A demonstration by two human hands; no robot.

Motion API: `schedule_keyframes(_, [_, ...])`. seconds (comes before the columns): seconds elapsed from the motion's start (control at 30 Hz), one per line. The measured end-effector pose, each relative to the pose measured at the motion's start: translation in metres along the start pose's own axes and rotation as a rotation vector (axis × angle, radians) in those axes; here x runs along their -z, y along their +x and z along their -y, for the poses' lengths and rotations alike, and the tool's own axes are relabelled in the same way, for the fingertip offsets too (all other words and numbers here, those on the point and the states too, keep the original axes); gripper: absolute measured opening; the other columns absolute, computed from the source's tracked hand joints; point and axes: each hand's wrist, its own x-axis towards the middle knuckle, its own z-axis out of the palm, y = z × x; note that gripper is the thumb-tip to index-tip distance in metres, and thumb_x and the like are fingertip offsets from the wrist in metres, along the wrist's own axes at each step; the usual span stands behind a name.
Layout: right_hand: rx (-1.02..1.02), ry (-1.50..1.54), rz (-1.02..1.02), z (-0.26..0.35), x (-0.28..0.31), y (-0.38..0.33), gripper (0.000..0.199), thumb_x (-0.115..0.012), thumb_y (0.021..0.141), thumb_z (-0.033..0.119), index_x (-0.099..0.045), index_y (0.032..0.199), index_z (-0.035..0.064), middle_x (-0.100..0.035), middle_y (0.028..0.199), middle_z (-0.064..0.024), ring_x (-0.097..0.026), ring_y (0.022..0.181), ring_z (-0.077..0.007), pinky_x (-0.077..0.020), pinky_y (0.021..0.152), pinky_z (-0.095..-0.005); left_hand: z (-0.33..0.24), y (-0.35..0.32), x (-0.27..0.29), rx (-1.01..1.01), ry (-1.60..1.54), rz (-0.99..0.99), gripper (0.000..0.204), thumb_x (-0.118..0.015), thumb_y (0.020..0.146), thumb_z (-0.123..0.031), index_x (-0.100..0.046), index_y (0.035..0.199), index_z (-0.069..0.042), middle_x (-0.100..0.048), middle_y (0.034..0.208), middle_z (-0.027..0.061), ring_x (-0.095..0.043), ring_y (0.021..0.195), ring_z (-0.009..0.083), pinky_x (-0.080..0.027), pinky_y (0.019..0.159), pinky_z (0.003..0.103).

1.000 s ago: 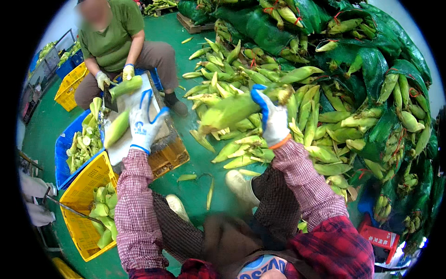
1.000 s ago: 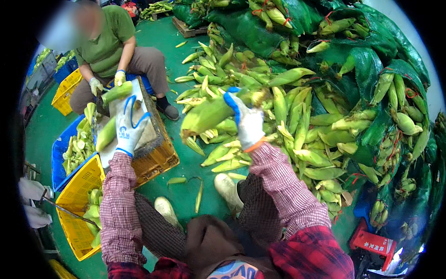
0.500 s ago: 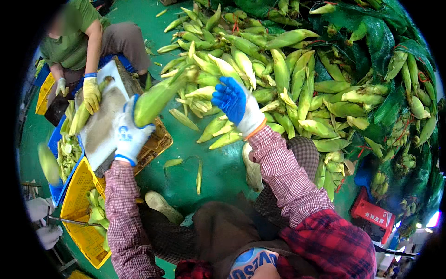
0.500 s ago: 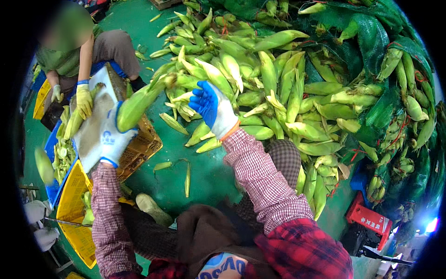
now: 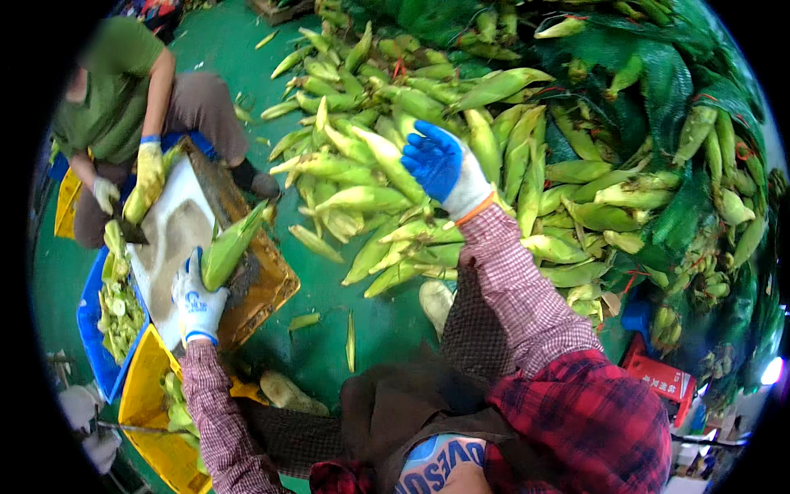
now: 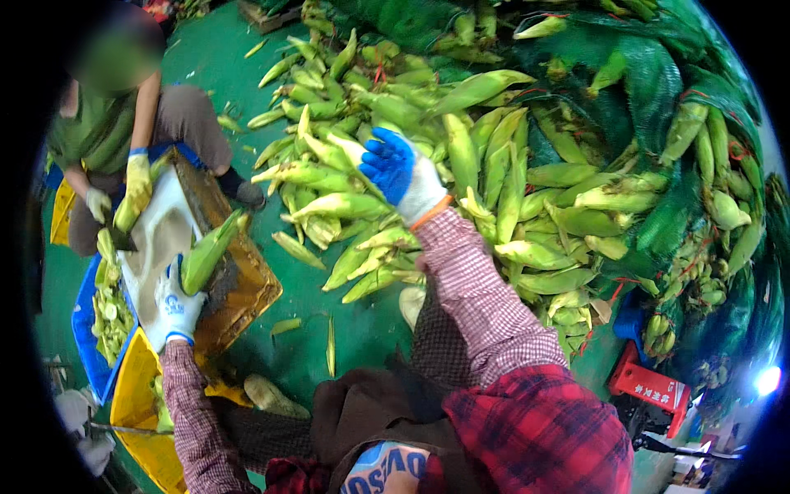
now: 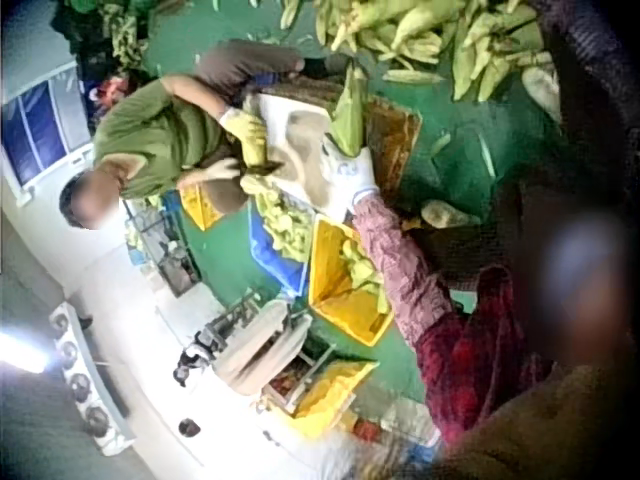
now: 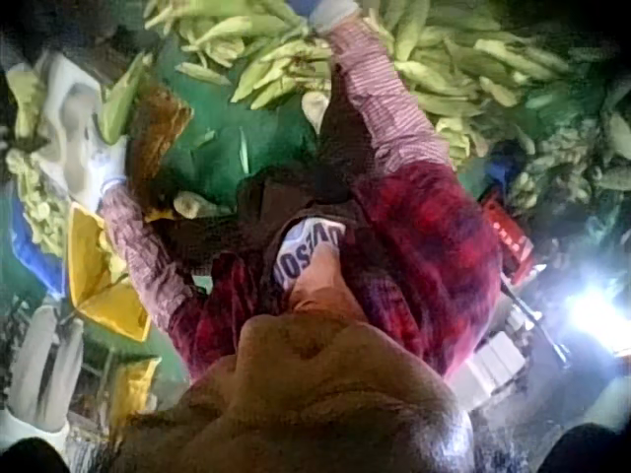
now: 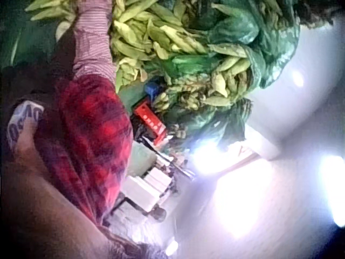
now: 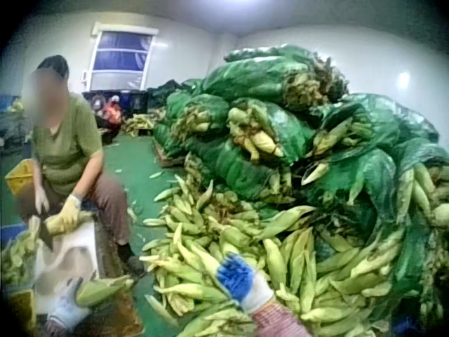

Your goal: The person sits on the floor and peels corn cobs by hand, removing the husks and placing the shucked corn into a yellow crate. Another person is visible nearby, also peeling corn.

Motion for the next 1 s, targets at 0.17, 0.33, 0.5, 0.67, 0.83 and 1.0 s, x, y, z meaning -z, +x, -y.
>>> schedule_keyframes(0.17, [0.378, -0.326, -0.149, 0.122, 0.061, -0.067, 0.036, -0.052, 0.103, 0.029, -0.061, 0.129, 0.0058, -0.068, 0.108, -0.0117, -0.067, 0.094, -0.0275, -0.0563, 0.086, -0.0423, 0.023, 0.009, -0.004, 0.013, 0.065, -0.008, 0.085, -0.077, 0.064, -0.013, -0.048, 0.144, -0.01, -0.058, 0.131, 0.0196, -0.055, 0.122, 0.0381, -0.044, 0.104, 0.045])
schedule_keyframes(0.33, [0.491, -0.434, -0.567, 0.161, 0.177, -0.211, 0.035, -0.06, 0.099, 0.028, -0.06, 0.127, 0.0066, -0.068, 0.102, -0.0101, -0.067, 0.087, -0.0254, -0.0576, 0.079, -0.0412, 0.049, 0.024, -0.036, 0.065, 0.041, 0.041, 0.087, -0.078, 0.062, -0.016, -0.049, 0.143, -0.009, -0.056, 0.133, 0.0199, -0.054, 0.123, 0.0389, -0.044, 0.106, 0.043])
schedule_keyframes(0.5, [0.288, -0.375, -1.057, 0.064, 0.317, -0.37, 0.016, -0.064, 0.093, 0.028, -0.057, 0.084, 0.0167, -0.054, 0.068, 0.0009, -0.053, 0.057, -0.0161, -0.0451, 0.053, -0.0314, 0.068, 0.035, -0.053, 0.101, -0.126, 0.101, 0.092, -0.081, 0.058, -0.012, -0.049, 0.144, -0.004, -0.059, 0.136, 0.0183, -0.056, 0.124, 0.0351, -0.044, 0.108, 0.04])
schedule_keyframes(0.67, [-0.329, -1.239, -1.11, -0.051, 0.364, -0.457, 0.029, -0.061, 0.086, 0.032, -0.072, 0.095, 0.007, -0.072, 0.09, -0.0184, -0.07, 0.083, -0.0311, -0.0547, 0.076, -0.0393, 0.078, 0.031, -0.032, 0.07, 0.046, -0.008, 0.086, -0.077, 0.068, -0.012, -0.044, 0.147, -0.003, -0.055, 0.142, 0.0182, -0.052, 0.131, 0.035, -0.042, 0.109, 0.039])
schedule_keyframes(0.83, [-0.392, -2.152, -0.656, -0.091, 0.353, -0.437, 0.035, -0.064, 0.084, 0.027, -0.067, 0.116, 0.0142, -0.068, 0.112, -0.0135, -0.064, 0.105, -0.0356, -0.0509, 0.091, -0.0442, 0.081, 0.036, 0.002, 0.127, 0.298, -0.109, 0.065, -0.067, 0.088, -0.023, -0.046, 0.147, -0.004, -0.052, 0.145, 0.0199, -0.05, 0.131, 0.0384, -0.041, 0.106, 0.044])
schedule_keyframes(1.0, [-0.085, -2.487, 0.125, -0.132, 0.374, -0.383, 0.037, -0.061, 0.087, 0.022, -0.063, 0.124, 0.0197, -0.065, 0.119, -0.0033, -0.057, 0.118, -0.0269, -0.0428, 0.101, -0.0493, 0.051, 0.034, 0.008, -0.082, 0.208, -0.163, 0.058, -0.068, 0.091, -0.025, -0.051, 0.14, 0.001, -0.056, 0.137, 0.0231, -0.054, 0.124, 0.04, -0.042, 0.104, 0.044])
